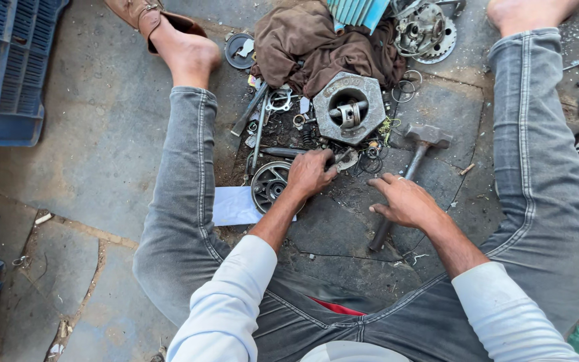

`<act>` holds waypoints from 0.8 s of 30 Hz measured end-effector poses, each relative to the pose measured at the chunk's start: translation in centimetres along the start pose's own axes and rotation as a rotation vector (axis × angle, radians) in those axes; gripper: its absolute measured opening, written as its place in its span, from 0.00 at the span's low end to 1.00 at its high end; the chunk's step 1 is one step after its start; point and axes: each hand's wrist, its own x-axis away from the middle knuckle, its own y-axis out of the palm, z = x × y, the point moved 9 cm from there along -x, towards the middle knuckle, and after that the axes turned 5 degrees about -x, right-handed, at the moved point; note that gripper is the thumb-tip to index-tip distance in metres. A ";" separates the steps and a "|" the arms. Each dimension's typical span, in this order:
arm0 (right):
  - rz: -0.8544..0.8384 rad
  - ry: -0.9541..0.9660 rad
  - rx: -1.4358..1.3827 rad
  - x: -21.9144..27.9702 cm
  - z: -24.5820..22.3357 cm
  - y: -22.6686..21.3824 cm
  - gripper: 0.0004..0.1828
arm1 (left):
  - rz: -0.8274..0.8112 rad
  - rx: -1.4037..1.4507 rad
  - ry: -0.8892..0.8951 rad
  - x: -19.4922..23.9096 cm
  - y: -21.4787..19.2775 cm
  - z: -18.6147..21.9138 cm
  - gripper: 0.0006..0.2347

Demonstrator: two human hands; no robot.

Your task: The person sits on the ground and removes piston rings from a piston by hand. They then place the piston on a metal block and use a hammer and punch to drive out the wrist pin, separating the piston from the connecting rod.

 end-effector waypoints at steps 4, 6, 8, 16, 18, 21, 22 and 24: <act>-0.008 0.011 -0.007 0.0 0.1 0.0 0.39 | -0.030 0.213 -0.022 0.1 -2.1 0.7 0.09; 0.011 -0.007 -0.014 0.0 0.0 -0.2 0.38 | 0.117 0.318 0.051 0.1 -5.0 1.6 0.11; -0.003 0.012 -0.020 0.0 0.2 0.0 0.39 | 0.227 0.428 0.083 -0.1 -7.4 2.3 0.12; -0.017 0.047 -0.031 -0.1 0.8 0.5 0.39 | 0.613 0.626 0.181 -0.8 -13.1 4.2 0.06; -0.007 0.045 -0.036 -0.2 0.9 0.5 0.38 | 0.651 0.651 0.201 -0.7 -13.3 4.6 0.06; -0.014 0.064 -0.024 -0.2 1.1 0.8 0.38 | 0.670 0.653 0.202 -0.8 -13.3 4.8 0.06; -0.014 0.065 -0.022 -0.3 1.2 0.8 0.38 | 0.671 0.647 0.198 -0.9 -13.3 4.9 0.06; -0.014 0.064 -0.017 -0.4 1.1 0.9 0.38 | 0.675 0.622 0.190 -1.0 -13.3 4.8 0.06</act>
